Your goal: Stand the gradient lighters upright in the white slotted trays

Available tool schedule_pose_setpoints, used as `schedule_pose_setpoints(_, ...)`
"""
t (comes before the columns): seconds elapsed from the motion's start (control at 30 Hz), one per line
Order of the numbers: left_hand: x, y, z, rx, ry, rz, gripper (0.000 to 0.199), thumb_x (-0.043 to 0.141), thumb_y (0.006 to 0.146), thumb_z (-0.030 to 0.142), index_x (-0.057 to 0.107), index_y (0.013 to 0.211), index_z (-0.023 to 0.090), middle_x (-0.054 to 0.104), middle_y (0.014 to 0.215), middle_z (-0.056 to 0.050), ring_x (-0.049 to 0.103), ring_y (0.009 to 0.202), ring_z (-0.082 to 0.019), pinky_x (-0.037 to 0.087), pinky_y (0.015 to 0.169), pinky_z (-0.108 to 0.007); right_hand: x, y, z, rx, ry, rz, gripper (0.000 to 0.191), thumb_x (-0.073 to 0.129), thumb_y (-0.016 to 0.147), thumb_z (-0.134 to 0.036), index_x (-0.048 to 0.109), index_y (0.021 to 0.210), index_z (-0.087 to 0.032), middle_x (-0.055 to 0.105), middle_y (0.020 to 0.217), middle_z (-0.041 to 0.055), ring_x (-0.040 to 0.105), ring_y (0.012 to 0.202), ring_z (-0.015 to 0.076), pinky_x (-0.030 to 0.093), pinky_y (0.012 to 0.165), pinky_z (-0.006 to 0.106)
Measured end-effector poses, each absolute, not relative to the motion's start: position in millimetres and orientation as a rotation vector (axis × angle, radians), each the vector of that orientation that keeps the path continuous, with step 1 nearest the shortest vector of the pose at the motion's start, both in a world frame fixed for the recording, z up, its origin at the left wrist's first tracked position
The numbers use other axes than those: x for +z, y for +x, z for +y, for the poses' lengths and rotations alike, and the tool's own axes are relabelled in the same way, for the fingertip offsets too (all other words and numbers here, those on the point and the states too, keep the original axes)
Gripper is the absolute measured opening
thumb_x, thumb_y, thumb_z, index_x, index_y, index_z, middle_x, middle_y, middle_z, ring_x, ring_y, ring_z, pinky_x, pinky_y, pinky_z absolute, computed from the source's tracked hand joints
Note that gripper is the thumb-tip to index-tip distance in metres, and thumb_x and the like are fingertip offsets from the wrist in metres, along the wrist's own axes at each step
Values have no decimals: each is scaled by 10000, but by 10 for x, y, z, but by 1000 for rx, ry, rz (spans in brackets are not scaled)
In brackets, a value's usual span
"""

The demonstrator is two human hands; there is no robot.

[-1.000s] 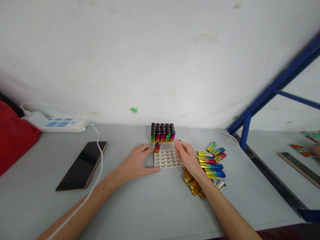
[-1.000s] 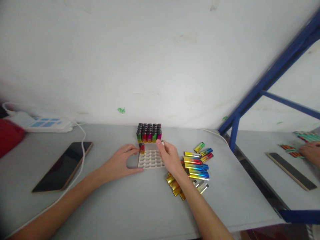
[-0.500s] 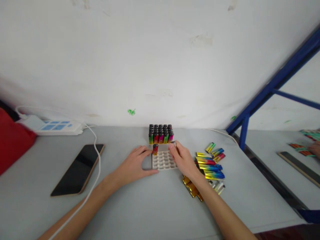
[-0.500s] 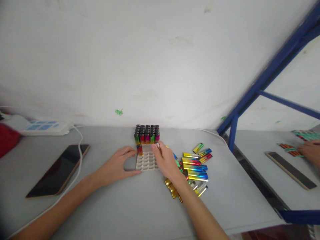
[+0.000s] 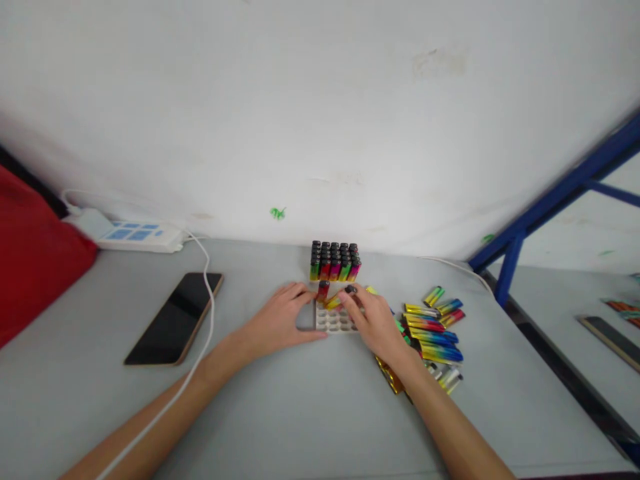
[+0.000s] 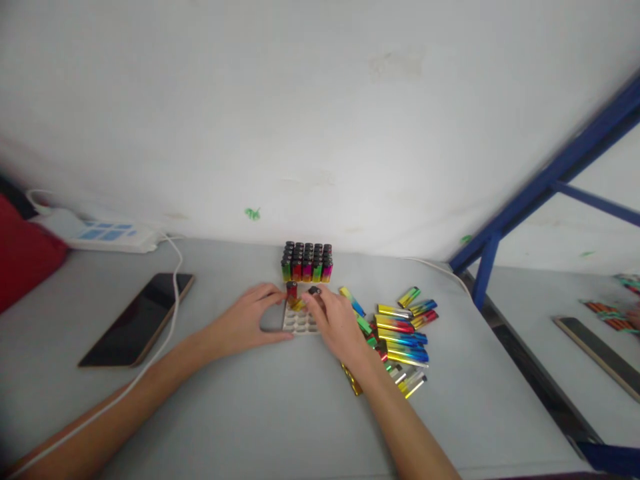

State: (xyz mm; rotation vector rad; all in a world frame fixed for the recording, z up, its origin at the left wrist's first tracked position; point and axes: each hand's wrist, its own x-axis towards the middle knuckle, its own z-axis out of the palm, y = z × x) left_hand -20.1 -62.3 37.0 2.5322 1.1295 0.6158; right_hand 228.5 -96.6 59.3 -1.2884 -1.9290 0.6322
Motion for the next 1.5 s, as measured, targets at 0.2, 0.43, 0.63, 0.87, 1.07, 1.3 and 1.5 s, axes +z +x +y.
schedule_pose_setpoints(0.2,363,-201,-616,613,2535,1107,636,939,854,593,748,1331,220,760,1276,-110,706,1254,-353,559,1164,-499,528,2275,-922,586,-1247,-2113,320,458,1207,-443,684,1141,-226,821,1017,79,762,895,247,532,829,349)
schedule_pose_setpoints(0.43,347,-197,-597,628,2541,1117,572,938,844,590,761,1252,230,768,1251,-108,718,1233,-354,573,1137,-491,544,2016,-904,125,-1509,-2320,282,516,1198,-408,691,1162,-190,794,1155,168,746,1046,317,536,921,429)
schedule_pose_setpoints(0.63,335,-222,-567,641,2545,1126,519,917,855,613,755,1161,227,776,1231,-116,728,1187,-350,587,1116,-509,624,2145,-907,126,-1504,-2314,245,617,1168,-420,728,1129,-205,789,1148,122,745,1087,289,519,957,408)
schedule_pose_setpoints(0.87,325,-232,-538,643,2547,1111,523,896,861,653,748,1142,238,766,1216,-113,729,1169,-343,587,1110,-505,575,2937,-787,164,-1832,-2061,134,690,1111,-305,762,1126,-193,798,1056,108,743,961,258,512,891,355)
schedule_pose_setpoints(1.07,321,-236,-546,660,2563,1090,524,889,867,664,750,1141,240,770,1214,-113,728,1165,-347,593,1104,-523,445,3107,-738,222,-1916,-2055,114,752,1039,-263,806,1124,-210,829,1041,104,759,957,271,522,862,349)
schedule_pose_setpoints(1.3,316,-245,-547,671,2560,1081,544,851,891,696,760,1179,243,765,1223,-122,722,1169,-347,592,1090,-519,559,3022,-728,374,-1591,-1813,322,586,1109,-380,830,1252,-227,846,1244,143,781,1158,332,565,1042,443)
schedule_pose_setpoints(1.5,312,-236,-539,633,2562,1108,566,857,880,709,748,1161,231,765,1240,-128,722,1186,-355,588,1097,-514,619,2827,-749,720,-1399,-1560,451,762,936,-649,828,1044,-217,752,809,23,648,749,222,523,731,336)
